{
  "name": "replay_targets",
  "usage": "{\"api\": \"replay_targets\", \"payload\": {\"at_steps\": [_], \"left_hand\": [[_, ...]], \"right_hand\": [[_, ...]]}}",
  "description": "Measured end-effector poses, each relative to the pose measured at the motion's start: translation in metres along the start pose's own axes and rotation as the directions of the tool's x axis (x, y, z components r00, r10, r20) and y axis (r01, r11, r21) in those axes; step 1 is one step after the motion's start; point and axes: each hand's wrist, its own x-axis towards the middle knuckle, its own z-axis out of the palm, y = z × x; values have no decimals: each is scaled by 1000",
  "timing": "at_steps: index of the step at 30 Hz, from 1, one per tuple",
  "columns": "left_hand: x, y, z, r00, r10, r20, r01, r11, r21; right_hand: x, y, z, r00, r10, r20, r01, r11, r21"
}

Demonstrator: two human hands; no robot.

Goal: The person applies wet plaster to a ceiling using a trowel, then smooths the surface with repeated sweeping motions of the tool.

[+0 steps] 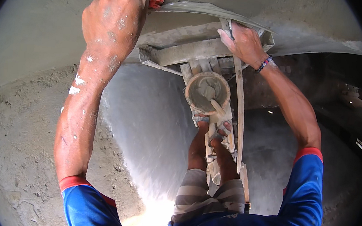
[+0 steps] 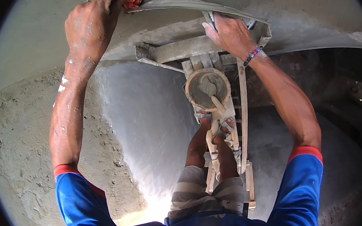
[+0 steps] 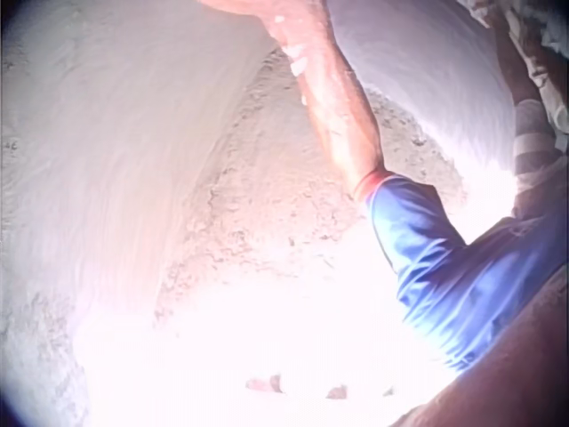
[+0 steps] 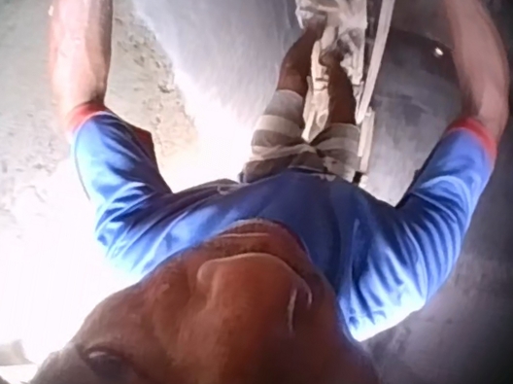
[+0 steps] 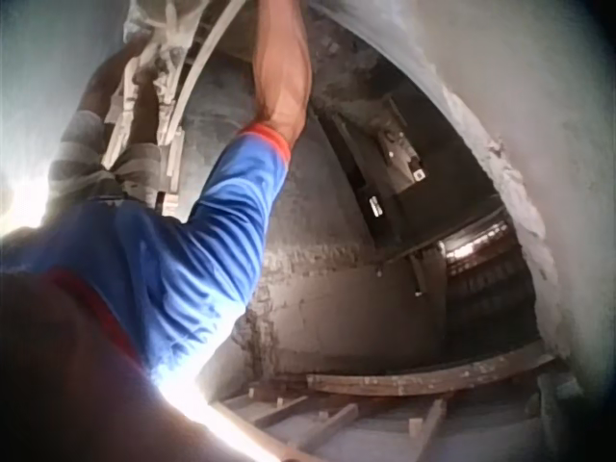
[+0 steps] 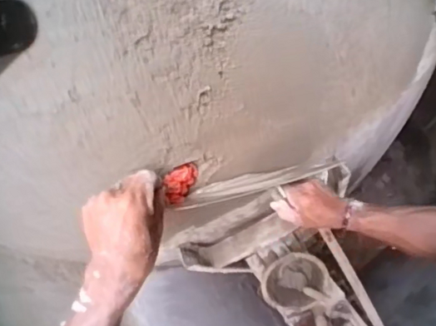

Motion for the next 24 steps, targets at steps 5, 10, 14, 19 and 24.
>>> {"api": "replay_targets", "payload": {"at_steps": [5,10,14,19,24], "left_hand": [[-1,-2,2,999,33,-43,-35,998,-58],[-6,-2,-3,998,-2,-64,-4,996,-88],[-9,4,7,999,-24,-49,20,996,-86],[-10,12,12,997,-79,-20,75,987,-145],[-28,14,1,990,-87,-108,57,964,-259]], "right_hand": [[-1,16,-47,991,21,-130,-27,999,-44],[1,3,-98,965,-143,-218,90,967,-238],[-36,13,-66,970,-227,86,243,899,-364],[-41,30,-15,954,-54,295,155,930,-333],[-3,29,-19,875,101,474,79,935,-345]]}}
